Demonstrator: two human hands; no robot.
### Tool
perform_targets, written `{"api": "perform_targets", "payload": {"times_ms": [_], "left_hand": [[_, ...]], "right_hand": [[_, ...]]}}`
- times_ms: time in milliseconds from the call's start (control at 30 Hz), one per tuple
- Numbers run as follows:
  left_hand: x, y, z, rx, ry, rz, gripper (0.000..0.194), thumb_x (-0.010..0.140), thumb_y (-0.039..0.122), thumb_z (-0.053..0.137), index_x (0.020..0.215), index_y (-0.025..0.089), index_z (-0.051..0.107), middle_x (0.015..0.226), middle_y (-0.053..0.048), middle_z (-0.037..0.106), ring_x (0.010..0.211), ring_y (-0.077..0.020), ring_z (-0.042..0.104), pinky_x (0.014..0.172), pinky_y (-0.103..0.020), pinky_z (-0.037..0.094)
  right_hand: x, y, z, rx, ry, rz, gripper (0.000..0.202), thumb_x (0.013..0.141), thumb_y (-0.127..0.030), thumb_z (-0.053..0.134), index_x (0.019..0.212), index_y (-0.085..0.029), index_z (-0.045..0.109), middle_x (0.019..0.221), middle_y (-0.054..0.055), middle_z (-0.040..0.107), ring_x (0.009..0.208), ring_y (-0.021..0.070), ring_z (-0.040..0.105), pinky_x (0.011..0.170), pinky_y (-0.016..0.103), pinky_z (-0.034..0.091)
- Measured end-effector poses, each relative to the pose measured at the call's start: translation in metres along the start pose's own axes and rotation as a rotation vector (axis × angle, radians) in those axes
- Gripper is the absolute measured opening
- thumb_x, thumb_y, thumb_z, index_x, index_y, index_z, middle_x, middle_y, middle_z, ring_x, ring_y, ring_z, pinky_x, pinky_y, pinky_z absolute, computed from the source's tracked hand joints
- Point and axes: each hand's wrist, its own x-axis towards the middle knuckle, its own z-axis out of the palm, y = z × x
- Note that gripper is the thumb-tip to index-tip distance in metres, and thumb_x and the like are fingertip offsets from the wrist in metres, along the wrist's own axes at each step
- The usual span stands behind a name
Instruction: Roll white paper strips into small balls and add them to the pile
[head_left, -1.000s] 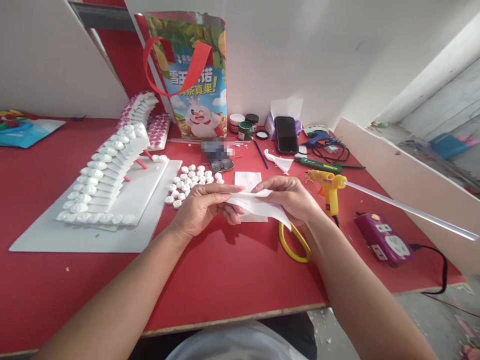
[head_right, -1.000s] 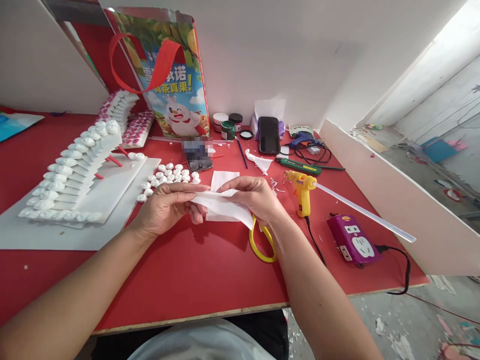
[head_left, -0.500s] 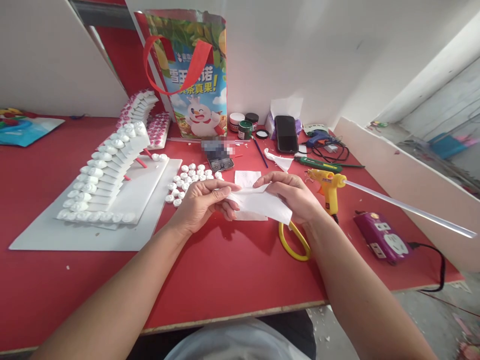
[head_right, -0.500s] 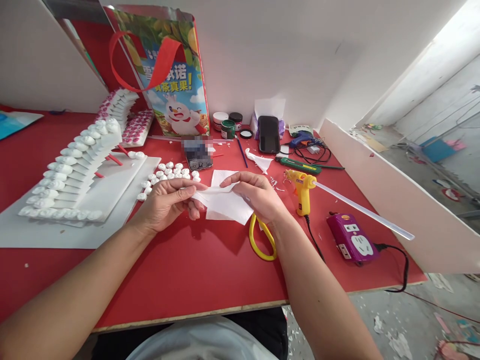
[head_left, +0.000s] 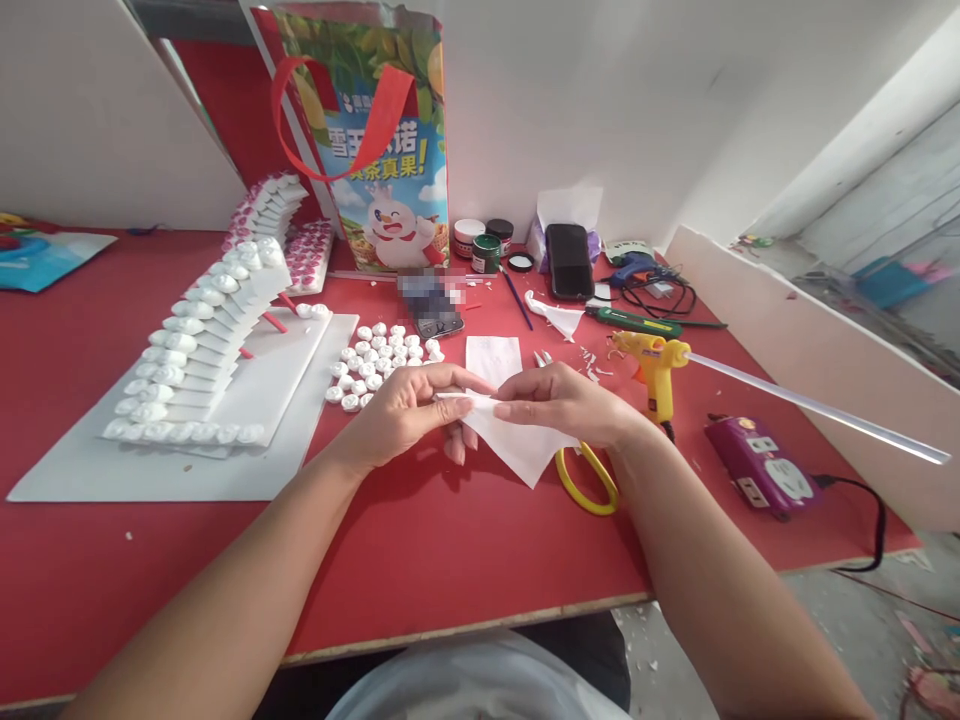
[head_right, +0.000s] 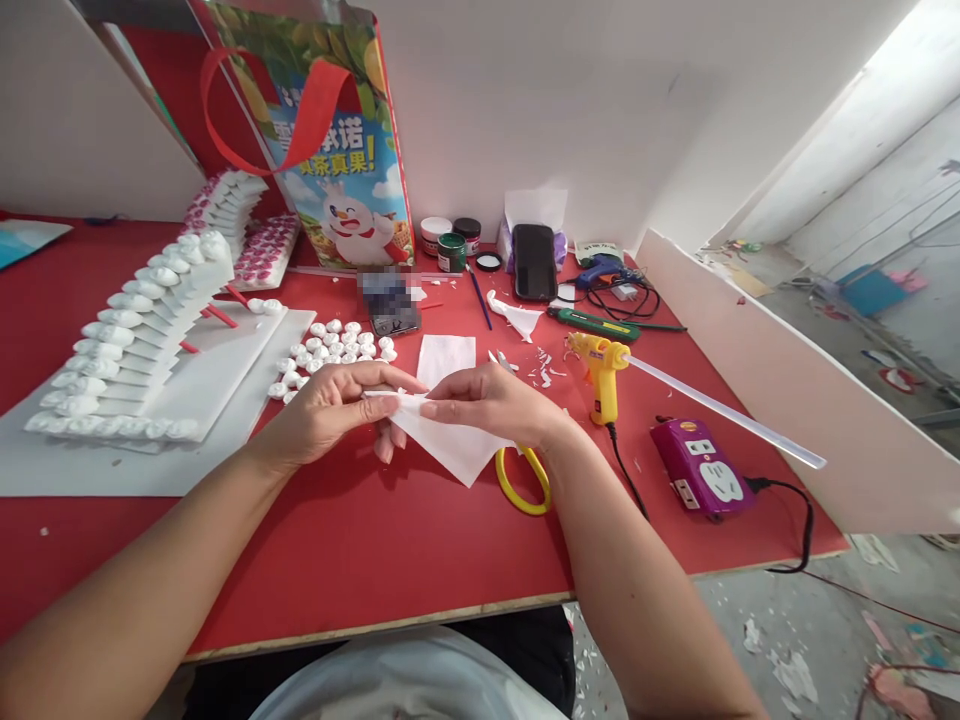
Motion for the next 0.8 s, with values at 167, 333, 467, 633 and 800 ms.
{"api": "perform_targets", "payload": {"times_ms": [167,333,467,633,800], "left_hand": [[0.004,-0.002,-0.002,0.065,0.07,-0.043,0.029,0.091,0.03,0.071,0.112,0.011,0.073,0.068,-0.005,0.076,0.05,-0.0166,0.07,0.055,-0.026,0.056],[0.007,-0.007,-0.005,-0.073,0.169,0.003,0.026,0.085,0.027,0.075,0.106,0.013,0.08,0.069,-0.005,0.076,0.054,-0.0159,0.07,0.058,-0.027,0.057],[0.007,-0.009,-0.009,-0.245,0.196,0.031,0.022,0.079,0.018,0.077,0.1,0.016,0.084,0.073,-0.007,0.078,0.059,-0.0139,0.069,0.066,-0.027,0.058],[0.008,-0.009,-0.009,-0.322,0.193,0.027,0.021,0.077,0.024,0.079,0.095,0.013,0.085,0.078,-0.009,0.078,0.062,-0.0131,0.067,0.064,-0.025,0.057],[0.01,-0.009,-0.013,-0.215,0.29,0.069,0.014,0.076,0.022,0.083,0.089,0.015,0.084,0.07,-0.005,0.074,0.053,-0.0092,0.061,0.056,-0.022,0.052]], "right_hand": [[0.006,0.007,0.003,0.039,0.078,-0.031,0.029,0.078,-0.042,0.079,0.086,-0.014,0.078,0.077,0.003,0.073,0.068,0.0142,0.062,0.06,0.025,0.046],[0.006,0.006,0.006,0.126,0.249,-0.097,0.022,0.075,-0.03,0.079,0.091,-0.016,0.081,0.074,0.001,0.072,0.064,0.0125,0.06,0.06,0.025,0.046],[0.005,0.006,0.005,0.206,0.309,-0.169,0.023,0.072,-0.029,0.081,0.092,-0.02,0.085,0.084,0.003,0.077,0.074,0.0157,0.065,0.069,0.028,0.05],[0.007,0.008,0.007,0.164,0.287,-0.198,0.018,0.074,-0.03,0.079,0.088,-0.022,0.086,0.09,0.007,0.082,0.083,0.0218,0.071,0.074,0.033,0.054],[-0.003,0.004,-0.002,0.057,0.28,-0.192,0.019,0.076,-0.026,0.075,0.091,-0.022,0.087,0.087,0.004,0.08,0.068,0.0166,0.065,0.061,0.03,0.048]]}}
